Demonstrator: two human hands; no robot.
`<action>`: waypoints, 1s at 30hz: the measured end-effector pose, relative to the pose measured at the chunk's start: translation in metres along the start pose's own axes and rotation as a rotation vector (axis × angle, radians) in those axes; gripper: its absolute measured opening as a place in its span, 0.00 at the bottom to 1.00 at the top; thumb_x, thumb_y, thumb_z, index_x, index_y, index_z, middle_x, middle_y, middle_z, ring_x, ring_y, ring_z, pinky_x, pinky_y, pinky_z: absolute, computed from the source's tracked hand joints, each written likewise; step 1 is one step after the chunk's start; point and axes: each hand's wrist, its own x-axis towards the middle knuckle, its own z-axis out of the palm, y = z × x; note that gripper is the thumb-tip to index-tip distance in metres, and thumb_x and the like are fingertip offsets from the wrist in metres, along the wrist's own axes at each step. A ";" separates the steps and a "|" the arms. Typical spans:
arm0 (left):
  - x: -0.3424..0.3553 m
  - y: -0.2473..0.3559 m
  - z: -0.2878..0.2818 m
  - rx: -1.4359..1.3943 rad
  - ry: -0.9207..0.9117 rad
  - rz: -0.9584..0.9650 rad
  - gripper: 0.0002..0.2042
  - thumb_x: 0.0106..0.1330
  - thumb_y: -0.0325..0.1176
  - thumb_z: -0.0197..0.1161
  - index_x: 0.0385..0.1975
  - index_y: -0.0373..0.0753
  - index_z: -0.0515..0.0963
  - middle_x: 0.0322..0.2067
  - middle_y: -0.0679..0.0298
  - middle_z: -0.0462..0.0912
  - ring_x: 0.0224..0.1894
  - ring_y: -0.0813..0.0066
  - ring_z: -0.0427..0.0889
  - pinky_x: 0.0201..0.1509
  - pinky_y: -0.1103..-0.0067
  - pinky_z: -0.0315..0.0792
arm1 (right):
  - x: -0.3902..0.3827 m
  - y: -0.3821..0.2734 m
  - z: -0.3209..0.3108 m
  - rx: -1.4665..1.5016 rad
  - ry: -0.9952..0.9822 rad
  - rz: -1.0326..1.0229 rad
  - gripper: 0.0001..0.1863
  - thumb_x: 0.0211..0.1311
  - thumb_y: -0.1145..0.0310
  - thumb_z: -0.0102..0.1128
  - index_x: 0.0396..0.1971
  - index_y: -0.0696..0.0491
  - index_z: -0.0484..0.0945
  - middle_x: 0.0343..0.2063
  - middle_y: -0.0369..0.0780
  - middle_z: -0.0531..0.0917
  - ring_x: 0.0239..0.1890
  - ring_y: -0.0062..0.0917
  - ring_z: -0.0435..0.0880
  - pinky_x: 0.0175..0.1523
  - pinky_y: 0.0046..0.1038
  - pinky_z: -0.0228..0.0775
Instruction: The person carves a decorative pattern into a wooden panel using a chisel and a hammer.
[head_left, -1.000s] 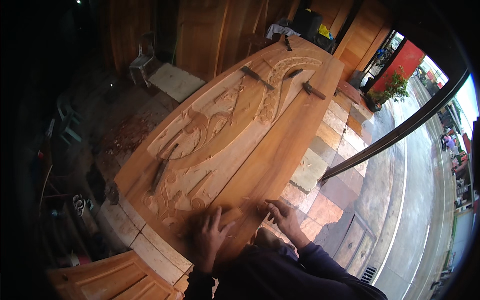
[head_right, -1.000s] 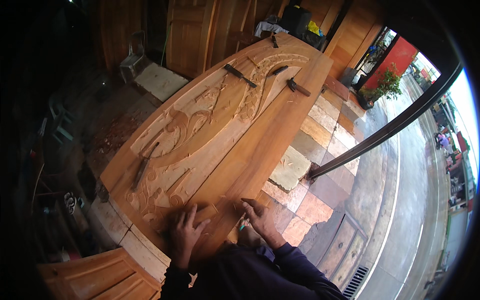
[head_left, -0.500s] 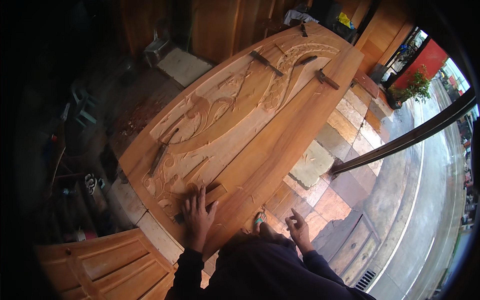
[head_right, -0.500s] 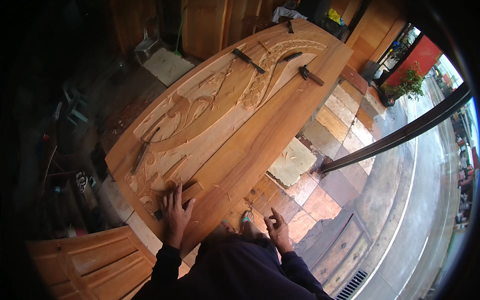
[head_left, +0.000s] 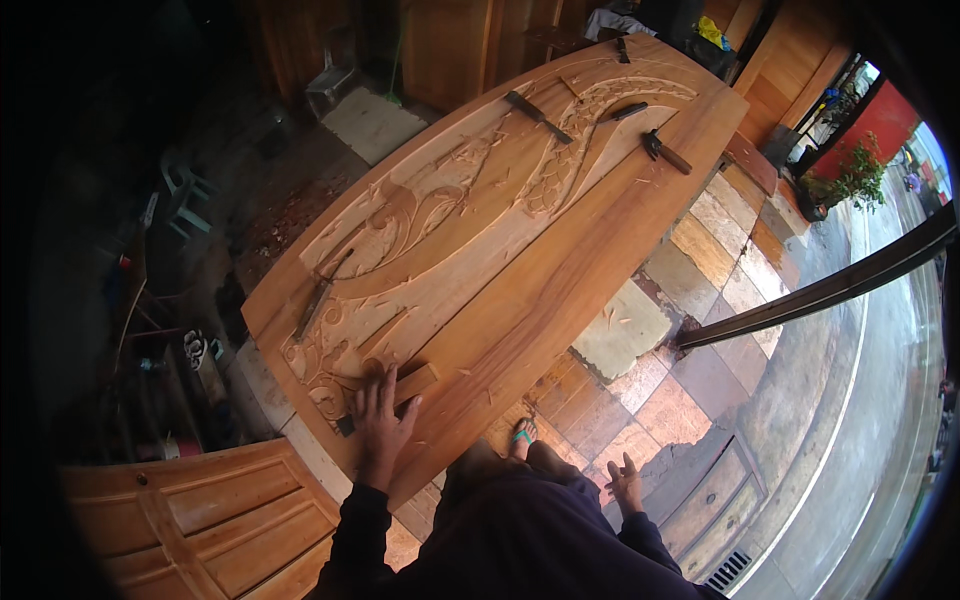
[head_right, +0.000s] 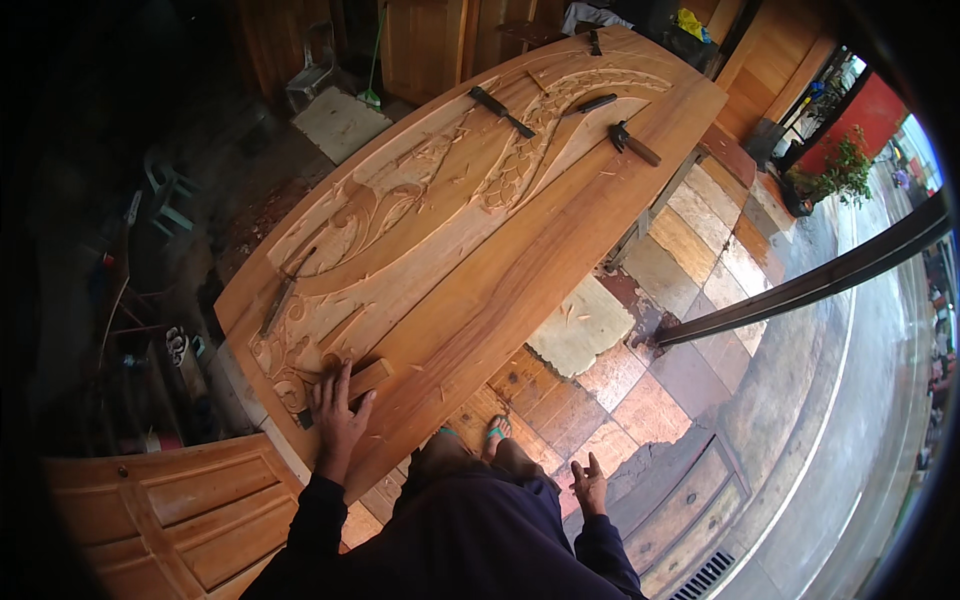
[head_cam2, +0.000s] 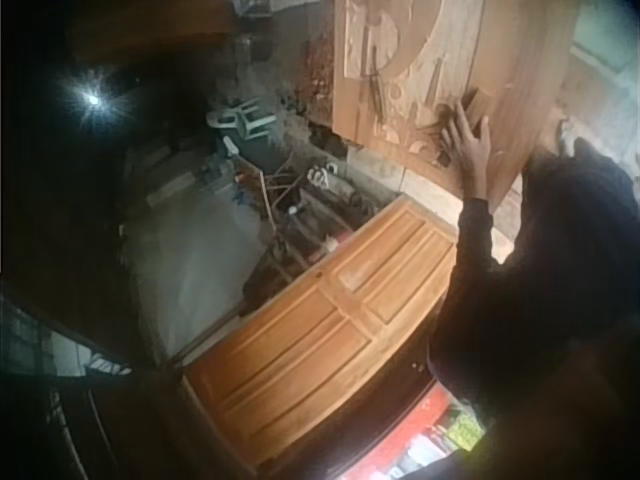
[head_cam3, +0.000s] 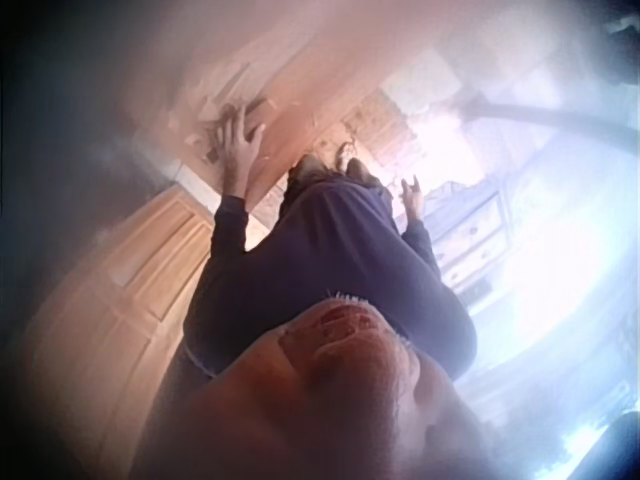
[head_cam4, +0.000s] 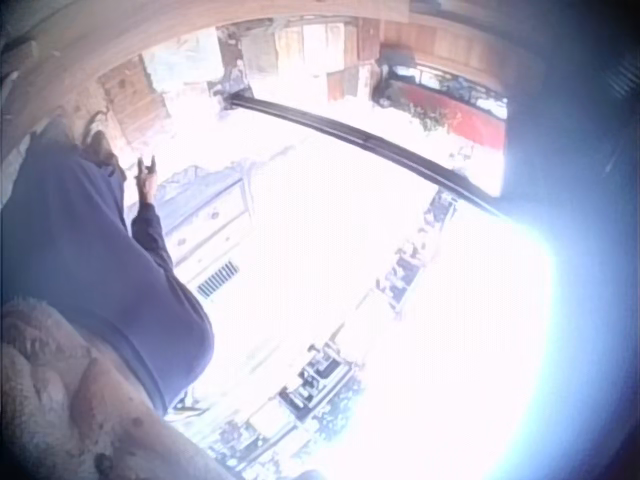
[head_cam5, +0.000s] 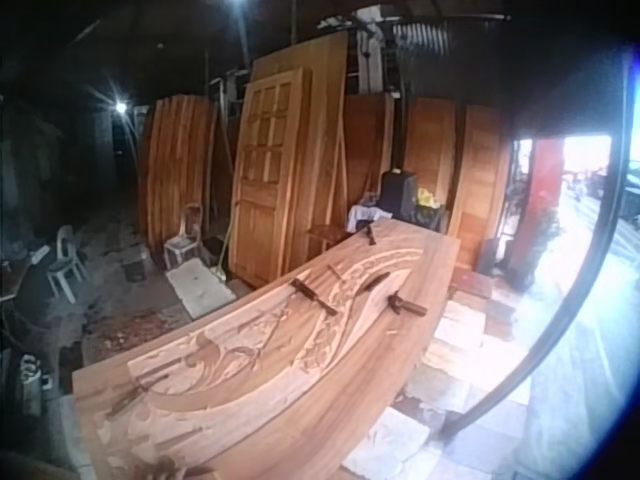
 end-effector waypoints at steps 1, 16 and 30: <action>0.000 0.000 0.000 0.004 0.001 0.003 0.36 0.61 0.50 0.72 0.70 0.49 0.71 0.50 0.55 0.81 0.46 0.48 0.76 0.50 0.56 0.73 | 0.001 0.004 -0.001 0.015 -0.004 0.004 0.46 0.66 0.51 0.71 0.76 0.55 0.59 0.33 0.44 0.85 0.18 0.24 0.83 0.20 0.25 0.72; 0.000 -0.006 0.003 -0.089 -0.055 -0.028 0.24 0.67 0.48 0.68 0.57 0.40 0.77 0.50 0.53 0.81 0.46 0.48 0.78 0.51 0.58 0.73 | 0.007 0.044 -0.012 0.056 0.014 0.071 0.44 0.67 0.51 0.70 0.75 0.55 0.61 0.36 0.48 0.86 0.20 0.28 0.86 0.21 0.29 0.75; 0.070 0.004 0.010 -0.202 -0.008 -0.096 0.24 0.68 0.45 0.69 0.58 0.35 0.77 0.49 0.46 0.82 0.51 0.42 0.79 0.55 0.57 0.75 | -0.030 0.005 0.004 0.066 0.061 0.068 0.45 0.66 0.50 0.71 0.73 0.59 0.62 0.39 0.46 0.84 0.21 0.26 0.85 0.22 0.26 0.76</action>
